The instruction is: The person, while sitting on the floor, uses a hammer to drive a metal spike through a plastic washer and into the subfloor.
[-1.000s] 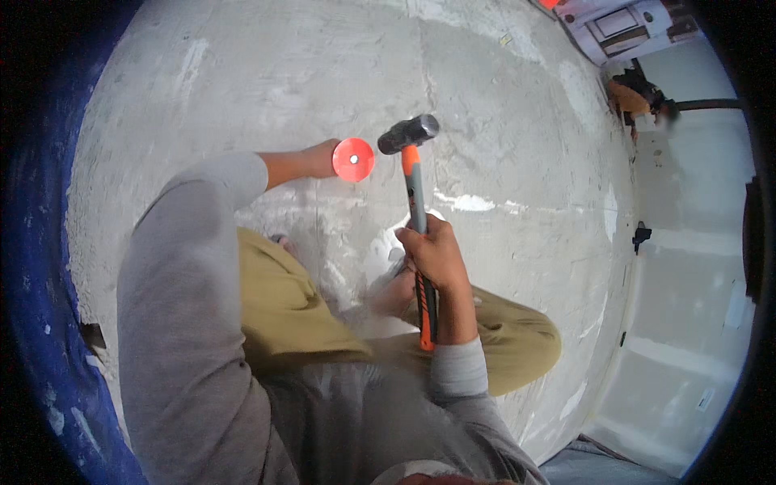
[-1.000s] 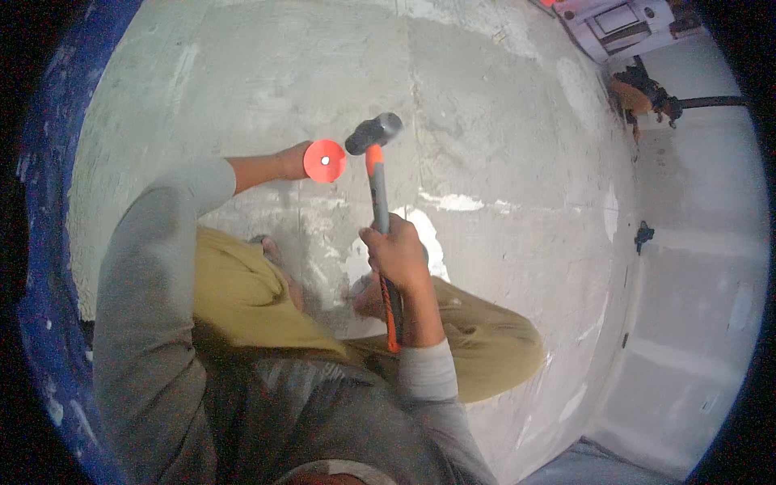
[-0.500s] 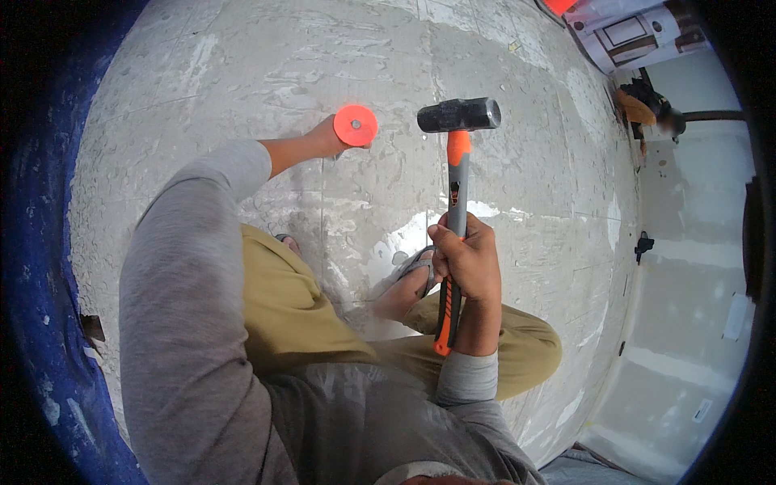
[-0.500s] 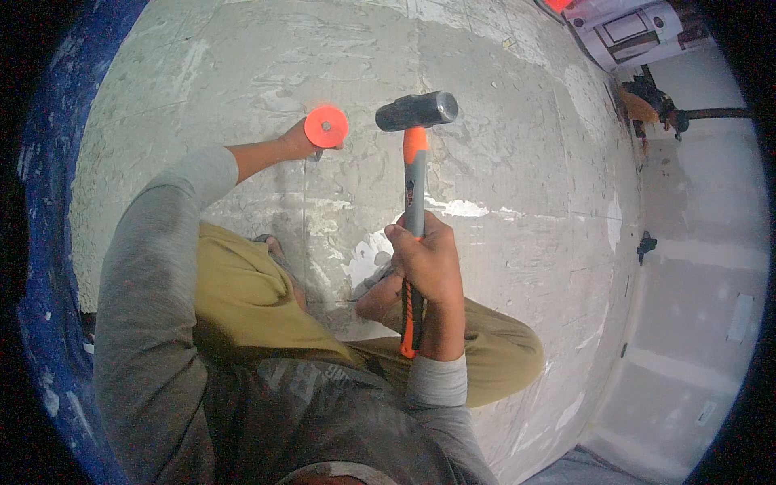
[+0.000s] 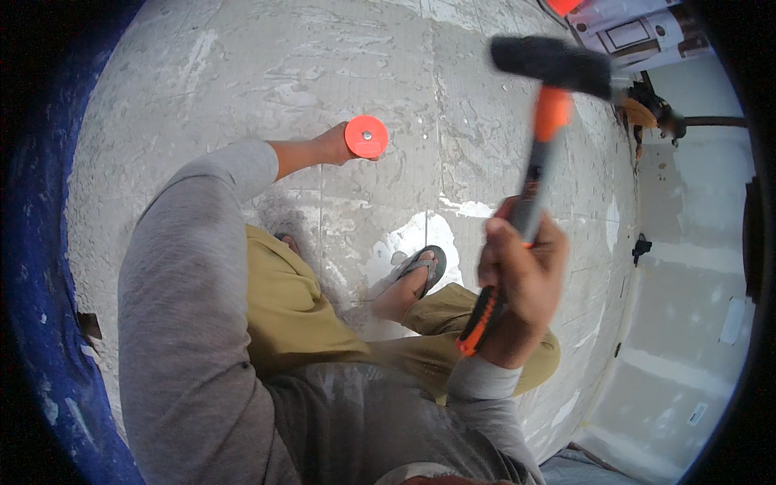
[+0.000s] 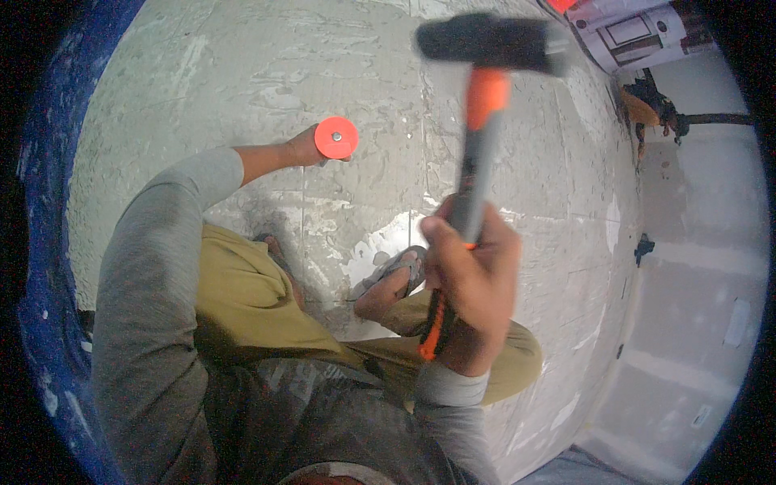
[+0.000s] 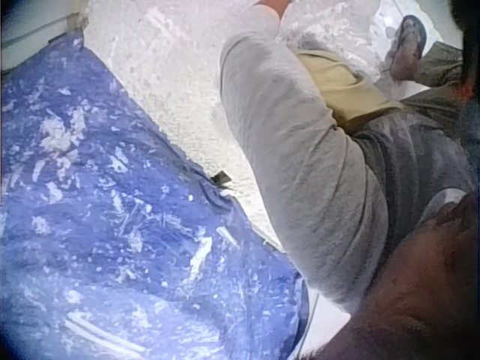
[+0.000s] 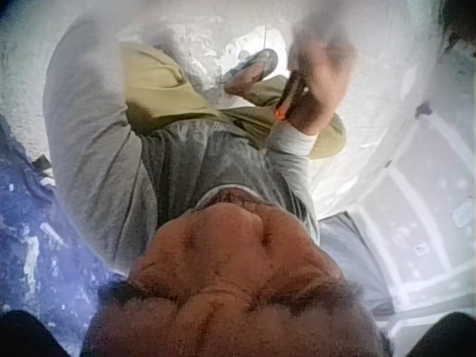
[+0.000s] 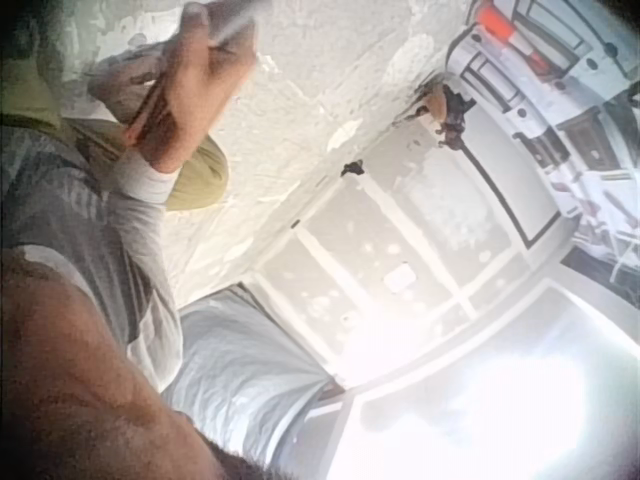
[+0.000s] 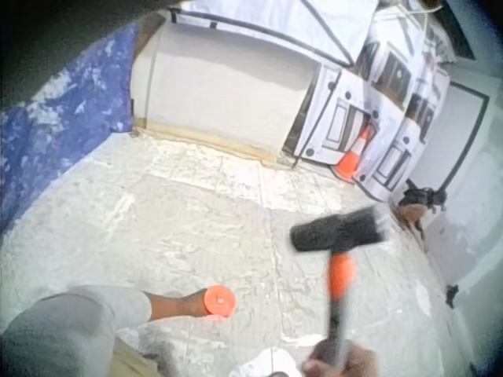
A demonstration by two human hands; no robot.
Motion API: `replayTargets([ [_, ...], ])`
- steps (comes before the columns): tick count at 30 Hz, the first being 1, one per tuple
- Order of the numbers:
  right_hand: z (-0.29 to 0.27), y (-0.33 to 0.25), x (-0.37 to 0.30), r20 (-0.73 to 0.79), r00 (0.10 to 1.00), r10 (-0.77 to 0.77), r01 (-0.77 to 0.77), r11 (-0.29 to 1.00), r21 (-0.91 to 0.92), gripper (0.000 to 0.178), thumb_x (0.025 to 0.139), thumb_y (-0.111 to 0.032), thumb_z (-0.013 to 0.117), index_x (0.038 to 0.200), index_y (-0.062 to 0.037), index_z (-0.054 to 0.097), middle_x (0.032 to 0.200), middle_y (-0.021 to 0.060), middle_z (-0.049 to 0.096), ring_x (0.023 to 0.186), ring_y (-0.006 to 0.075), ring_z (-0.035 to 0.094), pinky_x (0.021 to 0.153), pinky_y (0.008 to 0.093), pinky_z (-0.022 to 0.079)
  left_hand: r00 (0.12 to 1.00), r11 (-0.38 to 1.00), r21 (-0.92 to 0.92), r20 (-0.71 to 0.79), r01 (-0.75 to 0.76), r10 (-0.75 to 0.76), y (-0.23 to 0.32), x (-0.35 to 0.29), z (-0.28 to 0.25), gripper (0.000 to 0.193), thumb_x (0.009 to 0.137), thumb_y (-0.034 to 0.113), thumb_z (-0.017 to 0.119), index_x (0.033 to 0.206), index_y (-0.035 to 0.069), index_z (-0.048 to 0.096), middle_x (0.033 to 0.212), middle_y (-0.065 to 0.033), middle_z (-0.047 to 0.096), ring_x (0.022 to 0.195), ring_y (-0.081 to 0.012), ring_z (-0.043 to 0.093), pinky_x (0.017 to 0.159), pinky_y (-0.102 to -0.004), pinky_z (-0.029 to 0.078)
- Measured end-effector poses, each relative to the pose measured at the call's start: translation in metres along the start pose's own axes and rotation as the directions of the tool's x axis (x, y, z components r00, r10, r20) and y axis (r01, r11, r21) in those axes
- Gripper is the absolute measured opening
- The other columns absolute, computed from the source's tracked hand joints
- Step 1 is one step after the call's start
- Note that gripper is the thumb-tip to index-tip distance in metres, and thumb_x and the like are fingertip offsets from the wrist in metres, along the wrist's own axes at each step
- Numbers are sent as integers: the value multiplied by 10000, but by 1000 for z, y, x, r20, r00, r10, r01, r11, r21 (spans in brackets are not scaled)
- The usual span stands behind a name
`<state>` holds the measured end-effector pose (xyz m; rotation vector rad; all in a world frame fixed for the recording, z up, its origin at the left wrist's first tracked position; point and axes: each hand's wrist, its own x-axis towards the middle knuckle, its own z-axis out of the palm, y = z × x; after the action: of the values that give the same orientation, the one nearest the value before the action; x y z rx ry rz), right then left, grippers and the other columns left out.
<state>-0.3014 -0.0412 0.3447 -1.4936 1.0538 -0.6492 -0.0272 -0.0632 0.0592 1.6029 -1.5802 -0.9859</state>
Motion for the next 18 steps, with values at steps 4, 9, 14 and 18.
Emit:
replayTargets([
  [4, -3, -50, 2, -173, 889, -423, 444, 890, 102, 88, 860, -45, 587, 835, 11, 524, 541, -5, 445, 377, 63, 398, 319, 224, 311, 996, 997, -20, -50, -78, 77, -17, 7, 9, 435, 758, 342, 776, 1069, 86, 613, 1047, -106, 663, 982, -270, 615, 858, -366, 493],
  [9, -11, -70, 15, -111, 815, -569, 570, 750, 335, 127, 911, -93, 566, 997, -39, 490, 617, 25, 460, 430, 82, 416, 371, 239, 367, 998, 995, 73, -10, -66, 67, -29, 17, 10, 483, 753, 395, 771, 1081, 83, 603, 1043, -119, 660, 985, -287, 610, 868, -375, 496],
  [14, 22, 118, 37, 39, 961, -275, 247, 780, -575, 168, 876, -173, 593, 928, -13, 577, 729, 154, 606, 655, 278, 583, 620, 429, 470, 988, 987, 36, -3, -154, 154, -37, 22, 16, 476, 763, 386, 760, 1093, 82, 603, 1044, -120, 661, 1004, -274, 612, 872, -371, 493],
  [18, 35, 147, 22, 166, 892, 421, -321, 847, -424, 195, 839, -165, 636, 814, 13, 562, 580, 70, 550, 467, 153, 537, 449, 309, 425, 950, 944, -107, -47, -311, 308, -27, 9, 30, 458, 783, 355, 740, 1145, 107, 605, 1113, -118, 649, 1041, -242, 612, 903, -352, 473],
])
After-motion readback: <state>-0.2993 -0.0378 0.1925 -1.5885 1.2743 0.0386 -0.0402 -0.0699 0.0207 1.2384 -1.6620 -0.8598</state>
